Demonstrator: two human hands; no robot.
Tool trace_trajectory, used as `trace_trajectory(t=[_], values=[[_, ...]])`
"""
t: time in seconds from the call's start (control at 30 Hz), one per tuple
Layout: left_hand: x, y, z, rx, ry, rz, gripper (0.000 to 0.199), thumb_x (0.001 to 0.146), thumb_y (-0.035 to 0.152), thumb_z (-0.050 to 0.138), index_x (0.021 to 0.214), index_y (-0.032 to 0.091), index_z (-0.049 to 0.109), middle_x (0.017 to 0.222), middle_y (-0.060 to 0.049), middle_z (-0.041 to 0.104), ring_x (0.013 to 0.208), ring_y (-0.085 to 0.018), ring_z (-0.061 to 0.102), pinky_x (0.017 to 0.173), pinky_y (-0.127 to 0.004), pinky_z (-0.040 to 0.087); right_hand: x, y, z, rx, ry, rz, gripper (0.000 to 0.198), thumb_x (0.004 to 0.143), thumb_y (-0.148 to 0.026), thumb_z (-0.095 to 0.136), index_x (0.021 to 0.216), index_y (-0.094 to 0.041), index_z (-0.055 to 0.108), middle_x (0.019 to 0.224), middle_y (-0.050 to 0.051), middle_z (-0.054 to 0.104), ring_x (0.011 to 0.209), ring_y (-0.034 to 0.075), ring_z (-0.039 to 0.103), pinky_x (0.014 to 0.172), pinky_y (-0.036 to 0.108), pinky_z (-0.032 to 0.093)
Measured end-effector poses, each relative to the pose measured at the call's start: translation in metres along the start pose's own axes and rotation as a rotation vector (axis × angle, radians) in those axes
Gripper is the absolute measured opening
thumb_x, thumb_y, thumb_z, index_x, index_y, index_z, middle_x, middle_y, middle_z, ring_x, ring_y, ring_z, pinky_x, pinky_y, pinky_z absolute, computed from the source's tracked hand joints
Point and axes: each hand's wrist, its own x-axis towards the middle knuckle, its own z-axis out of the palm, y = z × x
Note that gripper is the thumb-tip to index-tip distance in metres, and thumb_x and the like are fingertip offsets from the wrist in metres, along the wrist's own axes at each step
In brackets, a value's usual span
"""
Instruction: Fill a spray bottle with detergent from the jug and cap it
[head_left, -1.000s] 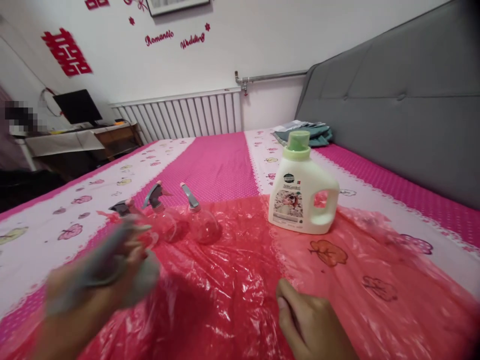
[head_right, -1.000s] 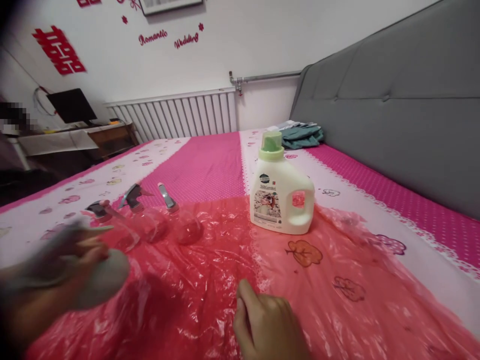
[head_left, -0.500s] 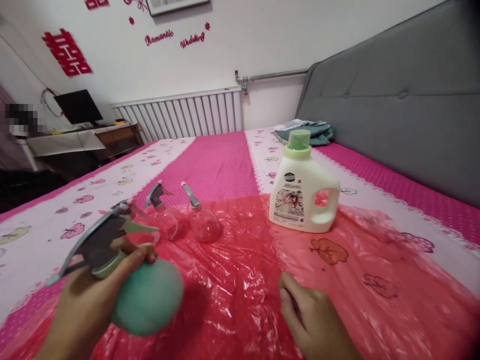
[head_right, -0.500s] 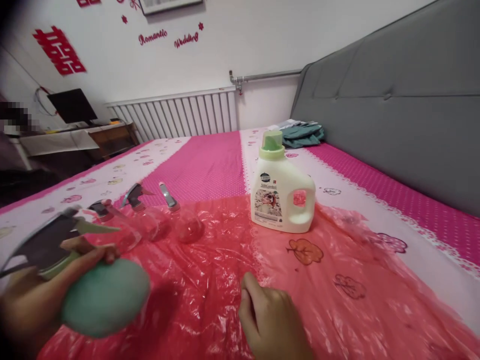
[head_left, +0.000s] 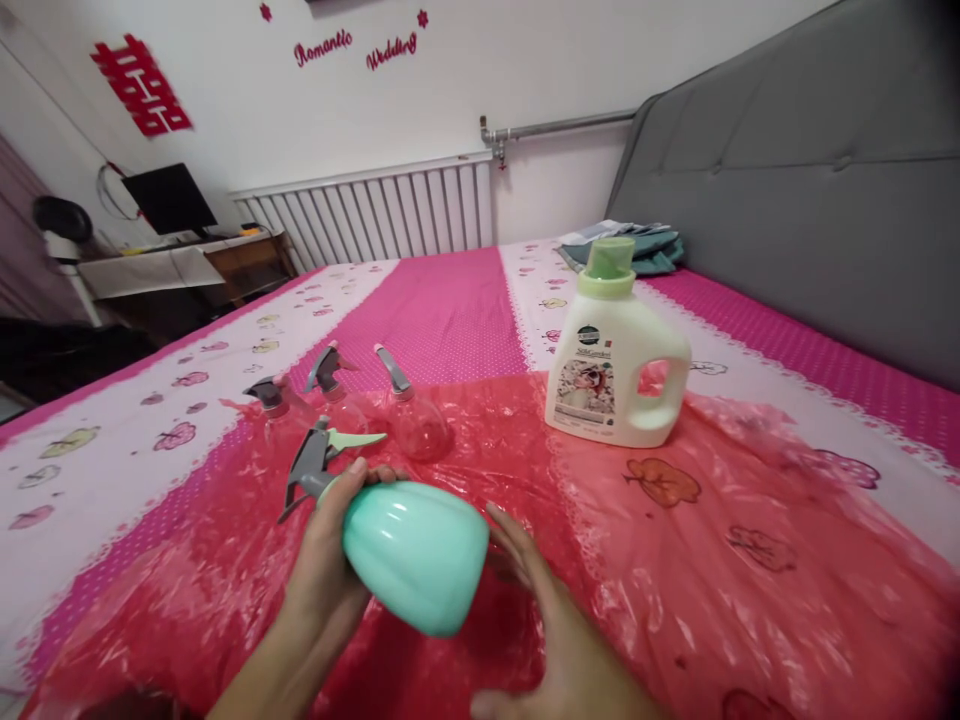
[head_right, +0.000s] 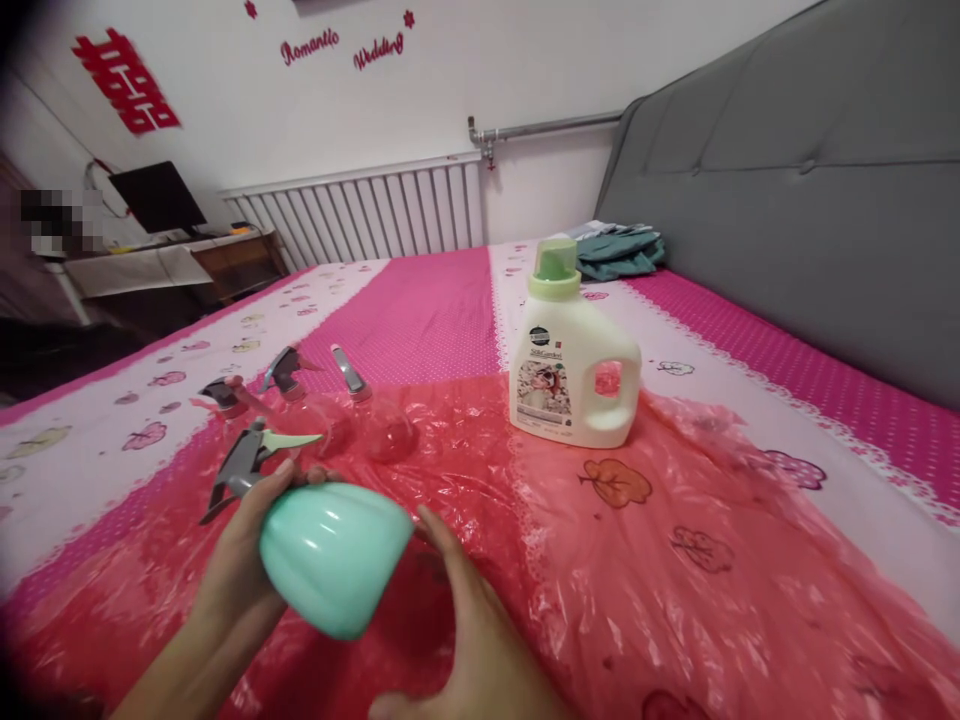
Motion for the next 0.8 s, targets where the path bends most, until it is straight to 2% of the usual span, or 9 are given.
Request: trace_trajectory(t=[0.1, 0.17, 0.27, 0.33, 0.43, 0.53, 0.63, 0.7, 0.8], values=[[-0.003, -0.010, -0.002, -0.036, -0.027, -0.050, 0.052, 0.053, 0.054, 0.102, 0.078, 0.020, 0.072, 0.079, 0.001, 0.074, 0.077, -0.021, 0.073, 0.071, -0.030, 0.065, 0.002, 0.007, 0.017, 0.147, 0.012, -0.043, 0.130, 0.060, -0.019, 0.088, 0.166, -0.042, 0.017, 0.167, 0.006, 0.044, 0.152, 0.032, 0.044, 0.126, 0.054, 0.035], [-0.006, -0.013, -0.005, 0.030, -0.116, 0.018, 0.056, 0.060, 0.063, 0.098, 0.085, 0.020, 0.073, 0.089, -0.002, 0.077, 0.089, -0.025, 0.076, 0.073, -0.030, 0.065, 0.006, 0.013, 0.024, 0.288, 0.069, -0.094, 0.123, 0.062, -0.024, 0.090, 0.164, -0.039, 0.023, 0.164, 0.009, 0.048, 0.150, 0.033, 0.048, 0.122, 0.053, 0.041], [-0.012, -0.011, -0.008, 0.183, -0.407, 0.124, 0.070, 0.068, 0.073, 0.090, 0.115, 0.026, 0.072, 0.125, -0.008, 0.076, 0.114, -0.033, 0.073, 0.084, -0.036, 0.065, 0.013, 0.012, 0.025, 0.512, 0.190, -0.128, 0.099, 0.068, -0.034, 0.092, 0.153, -0.033, 0.041, 0.154, 0.011, 0.060, 0.139, 0.033, 0.060, 0.110, 0.047, 0.053], [-0.014, -0.006, -0.006, 0.310, -0.620, 0.179, 0.080, 0.071, 0.069, 0.091, 0.136, 0.031, 0.063, 0.147, -0.011, 0.066, 0.128, -0.038, 0.067, 0.094, -0.043, 0.064, 0.012, 0.003, 0.021, 0.613, 0.172, -0.107, 0.089, 0.073, -0.046, 0.093, 0.147, -0.028, 0.049, 0.144, 0.014, 0.068, 0.128, 0.033, 0.068, 0.104, 0.046, 0.057], [-0.015, 0.002, 0.003, 0.464, -0.776, 0.230, 0.088, 0.077, 0.058, 0.091, 0.150, 0.031, 0.050, 0.156, -0.015, 0.058, 0.136, -0.040, 0.062, 0.103, -0.048, 0.061, 0.007, -0.013, 0.013, 0.720, 0.162, -0.017, 0.084, 0.075, -0.058, 0.092, 0.144, -0.025, 0.056, 0.142, 0.014, 0.069, 0.131, 0.033, 0.067, 0.110, 0.047, 0.054], [-0.013, 0.010, 0.018, 0.598, -0.761, 0.372, 0.086, 0.078, 0.053, 0.090, 0.150, 0.028, 0.049, 0.150, -0.016, 0.061, 0.133, -0.040, 0.064, 0.101, -0.047, 0.061, 0.006, -0.013, 0.010, 0.772, 0.137, 0.010, 0.088, 0.076, -0.063, 0.090, 0.148, -0.026, 0.055, 0.150, 0.014, 0.064, 0.135, 0.033, 0.064, 0.116, 0.051, 0.049], [-0.008, 0.019, 0.037, 0.839, -0.679, 0.650, 0.067, 0.078, 0.044, 0.090, 0.134, 0.024, 0.059, 0.129, -0.012, 0.071, 0.123, -0.039, 0.068, 0.096, -0.048, 0.059, 0.013, 0.007, 0.010, 0.667, 0.066, -0.098, 0.122, 0.068, -0.053, 0.097, 0.166, -0.035, 0.028, 0.164, 0.015, 0.049, 0.132, 0.033, 0.066, 0.116, 0.056, 0.048], [0.003, 0.024, 0.054, 0.972, -0.629, 0.778, 0.061, 0.077, 0.041, 0.089, 0.127, 0.022, 0.060, 0.115, -0.009, 0.074, 0.113, -0.039, 0.070, 0.092, -0.048, 0.058, 0.018, 0.020, 0.009, 0.555, 0.127, -0.113, 0.136, 0.065, -0.041, 0.098, 0.170, -0.041, 0.012, 0.173, 0.013, 0.035, 0.138, 0.032, 0.062, 0.118, 0.056, 0.046], [0.033, 0.021, 0.081, 1.007, -0.624, 0.796, 0.068, 0.073, 0.042, 0.091, 0.129, 0.021, 0.059, 0.110, -0.008, 0.074, 0.100, -0.035, 0.072, 0.088, -0.046, 0.057, 0.019, 0.029, 0.008, 0.422, 0.215, -0.110, 0.133, 0.065, -0.032, 0.092, 0.171, -0.042, 0.011, 0.174, 0.013, 0.032, 0.141, 0.032, 0.059, 0.119, 0.056, 0.046]])
